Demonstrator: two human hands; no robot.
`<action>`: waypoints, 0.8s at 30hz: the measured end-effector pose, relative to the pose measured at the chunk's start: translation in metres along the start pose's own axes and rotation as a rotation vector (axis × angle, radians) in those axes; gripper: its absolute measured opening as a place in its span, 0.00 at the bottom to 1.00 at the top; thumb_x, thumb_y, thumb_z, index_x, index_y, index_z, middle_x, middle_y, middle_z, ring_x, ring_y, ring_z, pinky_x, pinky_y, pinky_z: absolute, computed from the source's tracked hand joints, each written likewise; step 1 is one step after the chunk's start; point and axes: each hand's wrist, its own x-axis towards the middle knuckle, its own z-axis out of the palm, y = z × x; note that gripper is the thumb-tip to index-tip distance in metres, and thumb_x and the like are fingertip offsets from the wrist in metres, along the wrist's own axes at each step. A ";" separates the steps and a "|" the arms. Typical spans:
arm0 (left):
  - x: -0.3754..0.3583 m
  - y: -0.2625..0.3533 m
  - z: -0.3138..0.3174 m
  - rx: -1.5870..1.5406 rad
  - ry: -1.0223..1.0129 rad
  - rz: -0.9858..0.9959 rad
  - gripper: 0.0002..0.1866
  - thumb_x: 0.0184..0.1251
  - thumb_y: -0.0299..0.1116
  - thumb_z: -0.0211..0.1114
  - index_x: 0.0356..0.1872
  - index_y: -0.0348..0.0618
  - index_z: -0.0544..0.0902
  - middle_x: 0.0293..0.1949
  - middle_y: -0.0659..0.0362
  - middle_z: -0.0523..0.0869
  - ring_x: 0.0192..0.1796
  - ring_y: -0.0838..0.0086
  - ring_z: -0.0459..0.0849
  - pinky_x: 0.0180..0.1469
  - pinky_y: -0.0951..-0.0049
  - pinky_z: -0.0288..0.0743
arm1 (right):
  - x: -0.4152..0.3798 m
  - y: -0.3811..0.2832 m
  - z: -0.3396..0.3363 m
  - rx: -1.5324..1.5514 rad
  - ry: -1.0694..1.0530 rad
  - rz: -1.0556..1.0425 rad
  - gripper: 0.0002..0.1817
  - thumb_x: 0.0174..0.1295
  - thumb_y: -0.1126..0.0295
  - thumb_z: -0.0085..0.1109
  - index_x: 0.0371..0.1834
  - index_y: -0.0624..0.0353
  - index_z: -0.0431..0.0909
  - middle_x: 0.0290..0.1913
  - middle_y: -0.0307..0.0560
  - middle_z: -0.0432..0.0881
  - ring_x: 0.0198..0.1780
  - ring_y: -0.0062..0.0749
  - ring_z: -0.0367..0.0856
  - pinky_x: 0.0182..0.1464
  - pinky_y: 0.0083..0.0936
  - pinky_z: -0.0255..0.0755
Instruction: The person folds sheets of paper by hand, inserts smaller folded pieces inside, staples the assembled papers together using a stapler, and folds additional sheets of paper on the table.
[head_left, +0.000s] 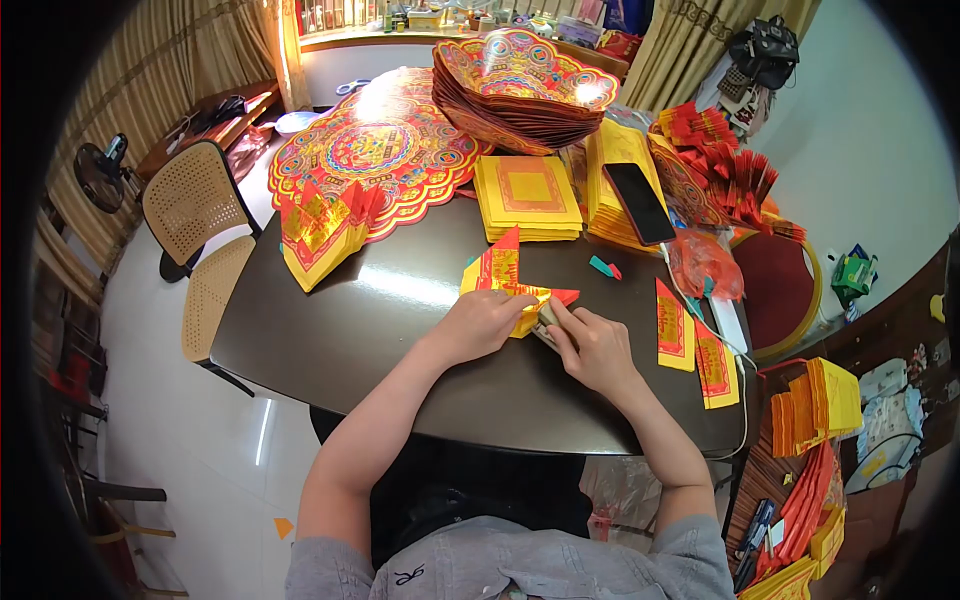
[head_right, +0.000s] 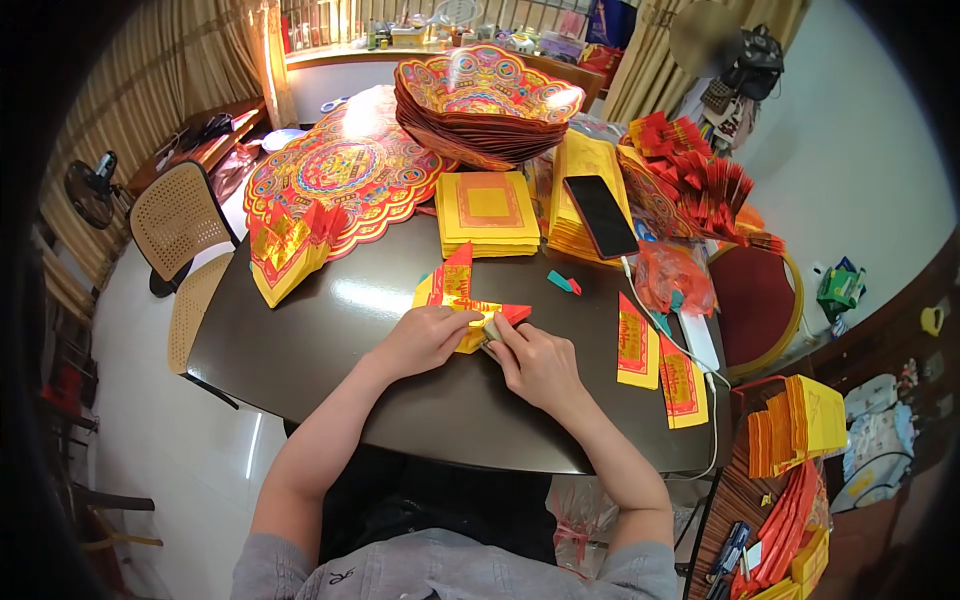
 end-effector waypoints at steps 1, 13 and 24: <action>0.001 0.001 0.000 0.037 -0.017 0.006 0.06 0.31 0.23 0.41 0.18 0.38 0.62 0.13 0.55 0.67 0.13 0.71 0.64 0.14 0.81 0.56 | 0.000 0.000 -0.001 -0.001 -0.016 0.016 0.12 0.29 0.74 0.40 0.23 0.62 0.61 0.08 0.39 0.59 0.06 0.22 0.55 0.07 0.10 0.49; 0.001 0.002 0.008 -0.085 0.108 -0.104 0.08 0.29 0.21 0.43 0.19 0.39 0.63 0.10 0.57 0.66 0.11 0.74 0.63 0.12 0.83 0.55 | -0.001 0.004 0.005 -0.025 0.009 -0.078 0.11 0.28 0.75 0.40 0.22 0.62 0.61 0.08 0.38 0.59 0.06 0.22 0.56 0.07 0.10 0.49; -0.001 0.001 0.008 -0.143 0.077 -0.174 0.08 0.29 0.21 0.42 0.19 0.38 0.63 0.10 0.56 0.66 0.11 0.72 0.63 0.12 0.82 0.55 | 0.001 0.001 0.004 -0.145 -0.046 -0.115 0.11 0.28 0.74 0.40 0.22 0.62 0.61 0.08 0.38 0.58 0.07 0.21 0.56 0.07 0.10 0.50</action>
